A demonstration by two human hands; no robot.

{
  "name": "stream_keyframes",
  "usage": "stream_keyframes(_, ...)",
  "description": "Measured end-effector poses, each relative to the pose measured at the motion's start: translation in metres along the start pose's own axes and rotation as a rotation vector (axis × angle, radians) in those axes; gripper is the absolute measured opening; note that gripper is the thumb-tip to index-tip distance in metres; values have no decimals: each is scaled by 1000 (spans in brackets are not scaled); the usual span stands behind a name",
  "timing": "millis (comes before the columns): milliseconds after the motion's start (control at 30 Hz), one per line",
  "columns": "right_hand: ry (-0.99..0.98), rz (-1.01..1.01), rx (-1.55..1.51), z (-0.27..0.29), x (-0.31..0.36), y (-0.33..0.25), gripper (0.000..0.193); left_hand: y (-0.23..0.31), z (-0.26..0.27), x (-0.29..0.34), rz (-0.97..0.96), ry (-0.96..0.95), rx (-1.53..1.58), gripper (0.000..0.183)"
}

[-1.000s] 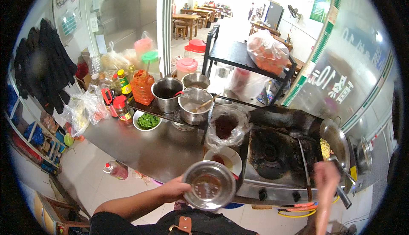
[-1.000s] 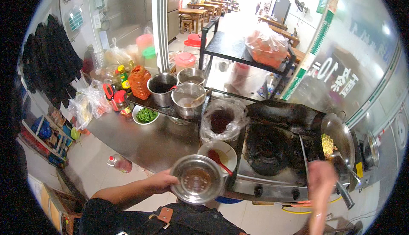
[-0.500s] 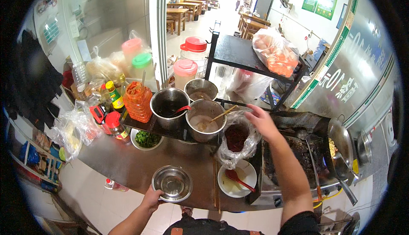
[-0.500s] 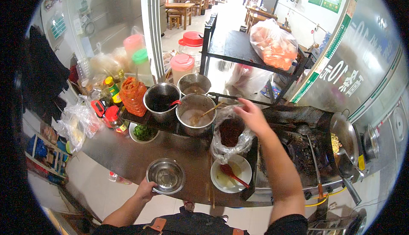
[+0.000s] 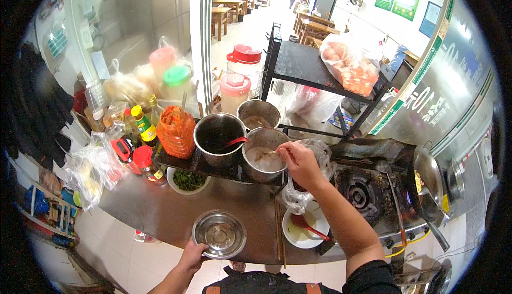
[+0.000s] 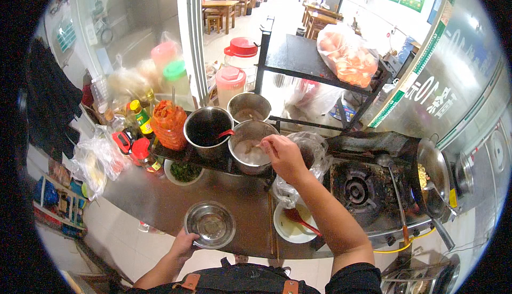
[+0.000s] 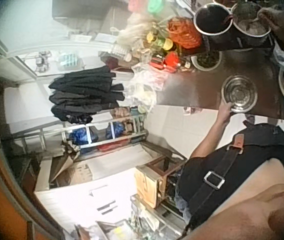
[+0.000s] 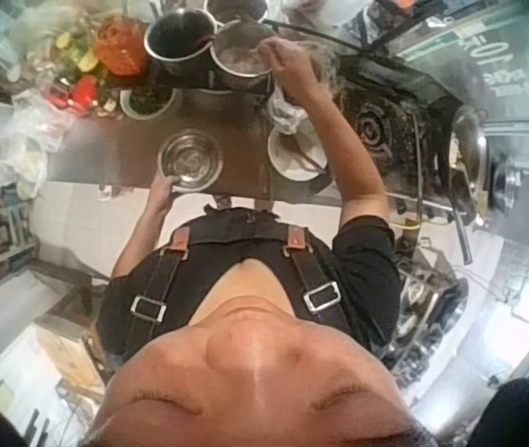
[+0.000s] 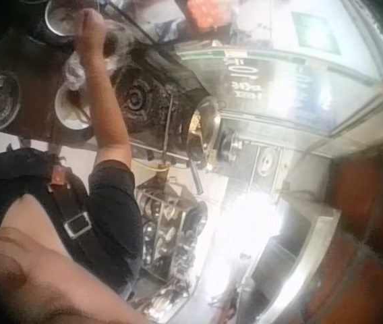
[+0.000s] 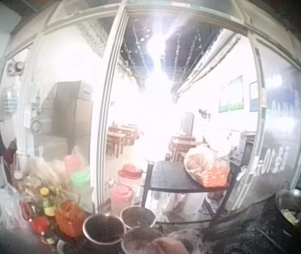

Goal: The person stir-fries mixed vegetables in a wok, washes a metal bowl and green vegetables in a sink, then returns to the wok to continue cooking and serves the finished dish into a plate.

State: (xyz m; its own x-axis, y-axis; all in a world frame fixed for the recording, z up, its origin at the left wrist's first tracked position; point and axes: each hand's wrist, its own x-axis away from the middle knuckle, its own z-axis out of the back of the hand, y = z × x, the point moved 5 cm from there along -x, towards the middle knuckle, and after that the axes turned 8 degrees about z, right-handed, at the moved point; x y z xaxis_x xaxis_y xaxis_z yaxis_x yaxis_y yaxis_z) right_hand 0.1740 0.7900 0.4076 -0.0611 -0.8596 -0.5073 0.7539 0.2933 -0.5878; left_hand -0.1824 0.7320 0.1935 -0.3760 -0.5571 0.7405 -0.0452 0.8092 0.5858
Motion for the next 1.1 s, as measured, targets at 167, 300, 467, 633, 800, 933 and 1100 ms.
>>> stream_keyframes(167, 122, -207, -279, -5, 14, 21, 20, 4, -5, 3, 6, -15, -1, 57)
stream_keyframes(300, 329, -234, -474, 13, 30, 44, 21, 1, -8, 5, -55, -26, 16, 58)
stream_keyframes(467, 531, -384, -833, 37, 56, 61, 21, -7, -16, 13, -85, 15, 25, 58)
stream_keyframes(633, 694, -385, -989, 89, 87, 49, 20, -16, -40, 22, -118, 1, -13, 58)
stream_keyframes(800, 852, -209, -890, 199, 142, 40, 20, -28, -60, 11, -52, -24, -7, 56)
stream_keyframes(933, 1068, -165, -602, 308, 208, 34, 19, -33, -58, -8, -86, 34, -39, 43)
stream_keyframes(1100, 1324, -107, -138, 440, 294, 42, 22, -43, -30, -37, -117, 15, -186, 43)
